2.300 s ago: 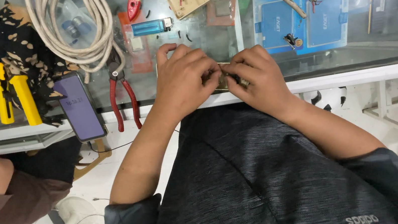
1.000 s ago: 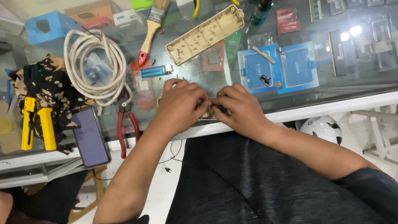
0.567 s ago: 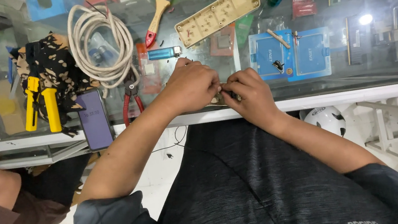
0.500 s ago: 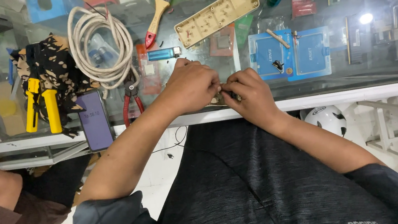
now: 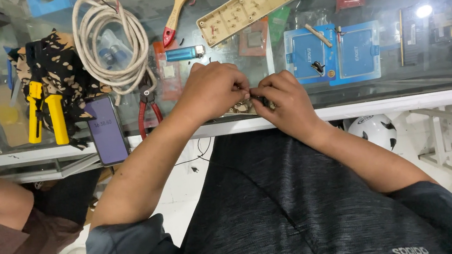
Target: Adjusting the internal metal contacts of a power strip using pliers and hands to ensure proper electrical connection.
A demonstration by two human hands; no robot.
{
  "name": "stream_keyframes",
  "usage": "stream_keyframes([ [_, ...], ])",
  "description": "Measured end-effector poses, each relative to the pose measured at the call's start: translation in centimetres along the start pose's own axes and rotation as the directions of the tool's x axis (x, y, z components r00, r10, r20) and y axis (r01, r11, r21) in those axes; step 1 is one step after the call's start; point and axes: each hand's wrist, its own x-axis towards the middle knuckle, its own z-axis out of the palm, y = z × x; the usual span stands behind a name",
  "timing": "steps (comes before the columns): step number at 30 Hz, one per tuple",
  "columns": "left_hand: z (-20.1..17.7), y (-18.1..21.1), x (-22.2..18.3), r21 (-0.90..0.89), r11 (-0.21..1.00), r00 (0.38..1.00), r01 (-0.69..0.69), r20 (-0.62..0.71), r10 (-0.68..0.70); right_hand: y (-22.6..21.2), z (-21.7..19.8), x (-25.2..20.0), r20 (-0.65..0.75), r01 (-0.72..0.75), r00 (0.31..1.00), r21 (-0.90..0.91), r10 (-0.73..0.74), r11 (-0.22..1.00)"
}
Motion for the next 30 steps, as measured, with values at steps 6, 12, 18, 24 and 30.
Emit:
stream_keyframes([
  [6, 0.9, -0.8, 0.6, -0.117, 0.993, 0.999, 0.018, -0.034, -0.022, 0.5, 0.3, -0.4, 0.005, -0.004, 1.0, 0.009, 0.004, 1.0],
  [12, 3.3, -1.6, 1.1, -0.252, 0.968, 0.987, 0.011, -0.152, -0.051, 1.0, 0.9, -0.8, -0.015, 0.017, 1.0, -0.033, -0.017, 0.999],
  [18, 2.8, -1.3, 0.8, -0.272, 0.961, 0.985, 0.045, -0.146, -0.087, 1.2, 1.1, -0.9, -0.038, -0.009, 0.999, 0.012, 0.009, 1.0],
  [24, 2.7, -1.3, 1.2, -0.258, 0.954, 0.986, 0.151, -0.026, -0.163, 0.4, 0.6, -0.3, -0.028, 0.089, 0.995, -0.076, -0.091, 0.993],
  [30, 1.5, -1.4, 1.7, -0.219, 0.963, 0.988, 0.155, 0.048, -0.148, 0.4, 0.5, -0.3, -0.038, 0.083, 0.996, -0.063, -0.085, 0.995],
])
